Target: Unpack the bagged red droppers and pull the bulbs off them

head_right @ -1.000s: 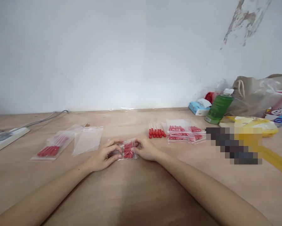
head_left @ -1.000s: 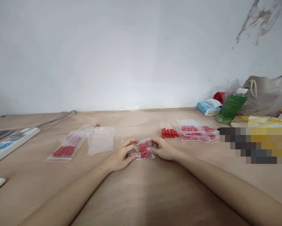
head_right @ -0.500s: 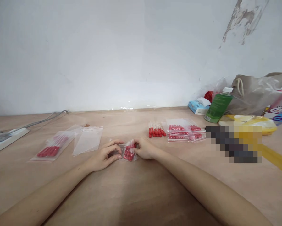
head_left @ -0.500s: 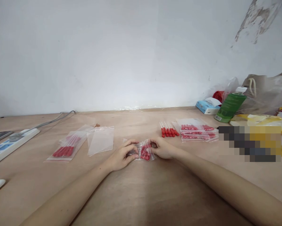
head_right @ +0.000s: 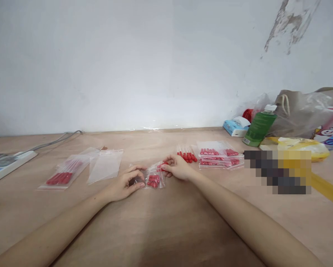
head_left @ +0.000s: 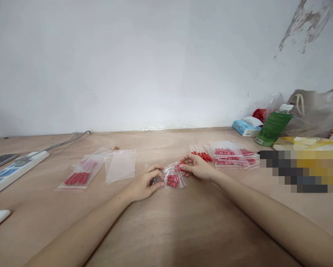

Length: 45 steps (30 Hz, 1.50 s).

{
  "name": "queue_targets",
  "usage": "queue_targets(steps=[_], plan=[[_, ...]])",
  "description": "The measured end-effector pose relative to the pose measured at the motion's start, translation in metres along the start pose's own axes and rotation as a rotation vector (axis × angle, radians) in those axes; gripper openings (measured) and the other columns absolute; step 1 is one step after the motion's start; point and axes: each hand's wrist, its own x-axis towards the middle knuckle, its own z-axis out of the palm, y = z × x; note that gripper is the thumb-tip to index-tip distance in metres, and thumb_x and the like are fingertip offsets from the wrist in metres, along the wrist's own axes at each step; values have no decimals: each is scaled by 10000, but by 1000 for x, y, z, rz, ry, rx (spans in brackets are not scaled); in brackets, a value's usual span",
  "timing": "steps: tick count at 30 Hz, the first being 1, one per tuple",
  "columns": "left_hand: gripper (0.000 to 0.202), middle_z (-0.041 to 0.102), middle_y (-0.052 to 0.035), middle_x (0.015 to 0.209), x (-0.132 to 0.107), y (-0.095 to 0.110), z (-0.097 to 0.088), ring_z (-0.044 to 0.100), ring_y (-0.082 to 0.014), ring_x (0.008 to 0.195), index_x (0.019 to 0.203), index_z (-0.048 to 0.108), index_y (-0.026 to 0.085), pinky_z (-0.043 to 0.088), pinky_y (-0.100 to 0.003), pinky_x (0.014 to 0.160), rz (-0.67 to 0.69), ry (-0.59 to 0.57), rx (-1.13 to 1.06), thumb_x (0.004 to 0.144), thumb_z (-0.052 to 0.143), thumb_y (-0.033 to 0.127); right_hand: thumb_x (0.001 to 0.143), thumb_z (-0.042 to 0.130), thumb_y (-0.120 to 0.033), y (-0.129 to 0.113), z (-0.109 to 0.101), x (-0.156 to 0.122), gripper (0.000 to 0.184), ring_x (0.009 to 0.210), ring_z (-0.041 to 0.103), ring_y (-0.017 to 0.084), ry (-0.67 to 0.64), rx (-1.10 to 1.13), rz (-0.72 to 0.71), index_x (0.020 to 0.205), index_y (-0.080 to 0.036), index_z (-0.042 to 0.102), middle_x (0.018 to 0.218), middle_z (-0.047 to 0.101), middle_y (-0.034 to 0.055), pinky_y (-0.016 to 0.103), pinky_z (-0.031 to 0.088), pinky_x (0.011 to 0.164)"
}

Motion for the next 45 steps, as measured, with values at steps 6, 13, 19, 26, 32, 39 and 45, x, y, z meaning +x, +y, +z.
queue_targets(steps=[6,13,19,26,32,39,45], plan=[[113,449,-52,1203,0,-3,1,519,-147,881,854,550,197,446,-249,690,0,5,0,824,505,296,583,760,-261,-16,-33,4,289,560,596,96,22,149,24,746,-144,552,673,656,30,202,473,516],[121,451,-51,1201,0,-4,2,517,-158,913,855,551,197,450,-259,698,-9,7,-19,825,502,304,646,711,-327,-54,-82,-12,274,702,637,145,276,-60,-281,829,-160,593,758,682,52,283,509,675],[116,461,-53,1188,0,-3,1,519,-155,919,857,551,195,446,-243,672,2,5,-2,825,503,296,791,559,-270,-30,-59,1,158,810,618,167,482,-664,-801,908,-178,614,875,675,60,322,479,762],[109,462,-48,1181,1,-1,0,515,-155,923,854,550,199,446,-253,705,-7,-2,-3,825,502,293,849,429,-114,5,-29,11,224,853,552,188,249,-1459,-870,968,-145,617,963,652,88,296,407,736],[109,464,-45,1180,0,-1,1,517,-153,920,853,553,202,446,-238,678,-17,-2,-6,823,503,294,847,458,-137,13,-27,9,181,824,528,192,241,-1711,-774,909,-178,623,913,654,65,334,311,729],[125,476,-52,1177,0,-4,2,524,-147,883,854,560,197,434,-215,601,-1,10,-10,815,507,303,841,468,-182,11,-24,5,144,849,487,207,314,-1721,-818,830,-171,611,837,639,68,383,253,814],[175,518,-59,1168,0,-4,4,536,-171,908,938,533,200,436,-229,588,15,44,9,807,516,314,812,477,-223,6,-15,-9,134,824,481,189,416,-1324,-801,839,-177,601,835,621,57,335,298,753]])
